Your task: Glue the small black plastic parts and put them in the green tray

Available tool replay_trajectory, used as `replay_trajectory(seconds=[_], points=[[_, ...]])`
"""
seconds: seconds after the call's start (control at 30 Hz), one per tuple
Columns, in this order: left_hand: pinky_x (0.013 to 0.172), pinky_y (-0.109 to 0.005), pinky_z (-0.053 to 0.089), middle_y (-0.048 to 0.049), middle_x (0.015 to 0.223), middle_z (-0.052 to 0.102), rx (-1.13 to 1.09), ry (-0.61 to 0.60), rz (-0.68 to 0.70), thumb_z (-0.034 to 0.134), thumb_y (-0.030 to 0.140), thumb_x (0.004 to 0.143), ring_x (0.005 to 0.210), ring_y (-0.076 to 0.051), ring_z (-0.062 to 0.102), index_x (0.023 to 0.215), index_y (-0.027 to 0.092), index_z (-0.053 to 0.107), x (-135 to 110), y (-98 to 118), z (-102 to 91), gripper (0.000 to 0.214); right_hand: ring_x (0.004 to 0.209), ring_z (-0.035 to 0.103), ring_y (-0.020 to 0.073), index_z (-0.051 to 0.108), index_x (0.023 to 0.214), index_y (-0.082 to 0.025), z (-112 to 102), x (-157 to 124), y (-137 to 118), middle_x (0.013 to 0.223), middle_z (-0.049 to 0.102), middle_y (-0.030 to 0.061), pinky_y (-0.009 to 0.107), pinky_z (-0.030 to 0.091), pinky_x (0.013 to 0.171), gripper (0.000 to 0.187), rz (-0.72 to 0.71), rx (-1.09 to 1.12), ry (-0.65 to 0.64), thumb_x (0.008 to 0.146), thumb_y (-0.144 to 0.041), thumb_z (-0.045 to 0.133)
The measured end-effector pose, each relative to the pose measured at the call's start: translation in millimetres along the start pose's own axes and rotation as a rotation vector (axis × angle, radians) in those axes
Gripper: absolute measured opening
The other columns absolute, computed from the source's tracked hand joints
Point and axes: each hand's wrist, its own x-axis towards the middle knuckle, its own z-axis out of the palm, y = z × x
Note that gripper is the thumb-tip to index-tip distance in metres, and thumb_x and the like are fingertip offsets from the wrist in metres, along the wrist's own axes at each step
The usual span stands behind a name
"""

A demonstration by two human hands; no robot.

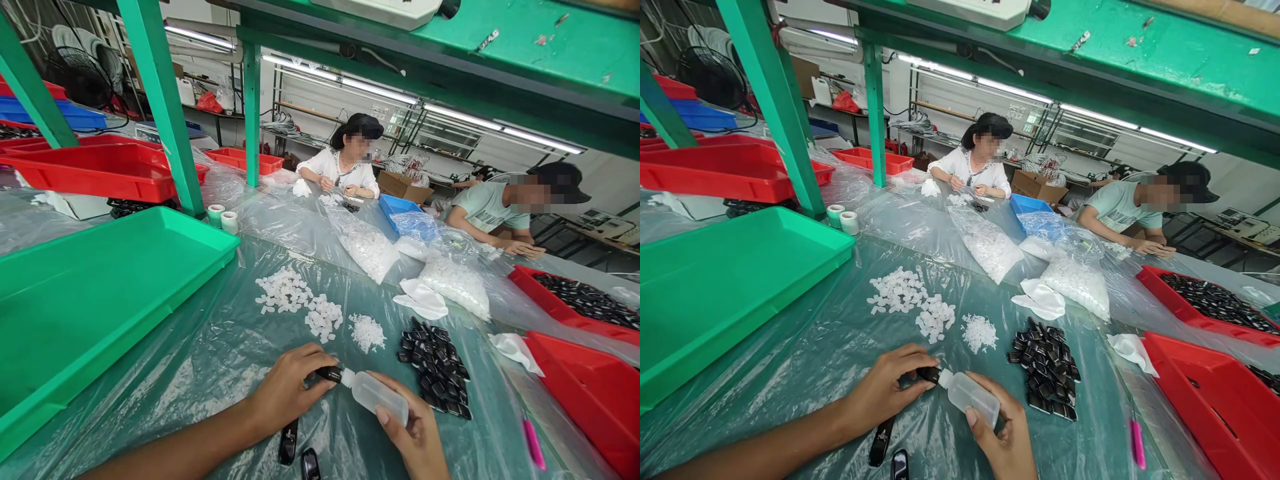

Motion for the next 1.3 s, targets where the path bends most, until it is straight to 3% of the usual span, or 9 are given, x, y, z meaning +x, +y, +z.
replay_trajectory(seconds=[0.33,0.57,0.97,1.3], points=[[0.050,-0.018,0.040,-0.0022,0.088,0.059,-0.051,0.034,-0.032,0.059,0.018,0.079,0.072,-0.014,0.055,0.096,0.026,0.063,0.7,4.9,-1.0,0.020,0.087,0.062,0.0275,0.068,0.099,-0.024,-1.7,-1.1,6.6,0.100,0.067,0.0097,0.028,0.050,0.068,0.034,-0.032,0.028,-0.005,0.072,-0.045,0.065],[0.054,-0.020,0.039,-0.0008,0.083,0.060,-0.030,0.063,-0.069,0.061,0.022,0.078,0.067,-0.014,0.054,0.089,0.023,0.062,3.0,4.5,-0.1,0.012,0.092,0.061,0.0287,0.067,0.102,-0.023,1.4,-0.8,4.0,0.104,0.065,0.0109,0.028,0.052,0.068,0.038,-0.016,0.024,-0.010,0.071,-0.046,0.066],[0.056,-0.020,0.039,0.0007,0.085,0.061,0.052,0.023,0.006,0.057,0.019,0.082,0.070,-0.013,0.055,0.095,0.027,0.060,0.7,3.5,0.1,0.016,0.093,0.062,0.0254,0.066,0.103,-0.026,-2.6,1.1,3.8,0.105,0.066,0.0080,0.026,0.050,0.076,0.034,-0.110,-0.078,-0.028,0.073,-0.043,0.065],[0.057,-0.020,0.039,0.0009,0.086,0.061,0.068,0.011,0.011,0.058,0.019,0.081,0.069,-0.013,0.054,0.095,0.027,0.060,1.5,1.6,0.7,0.017,0.093,0.061,0.0250,0.067,0.102,-0.027,-4.0,0.9,6.3,0.106,0.065,0.0075,0.025,0.049,0.074,0.032,-0.091,-0.076,-0.022,0.074,-0.042,0.065]])
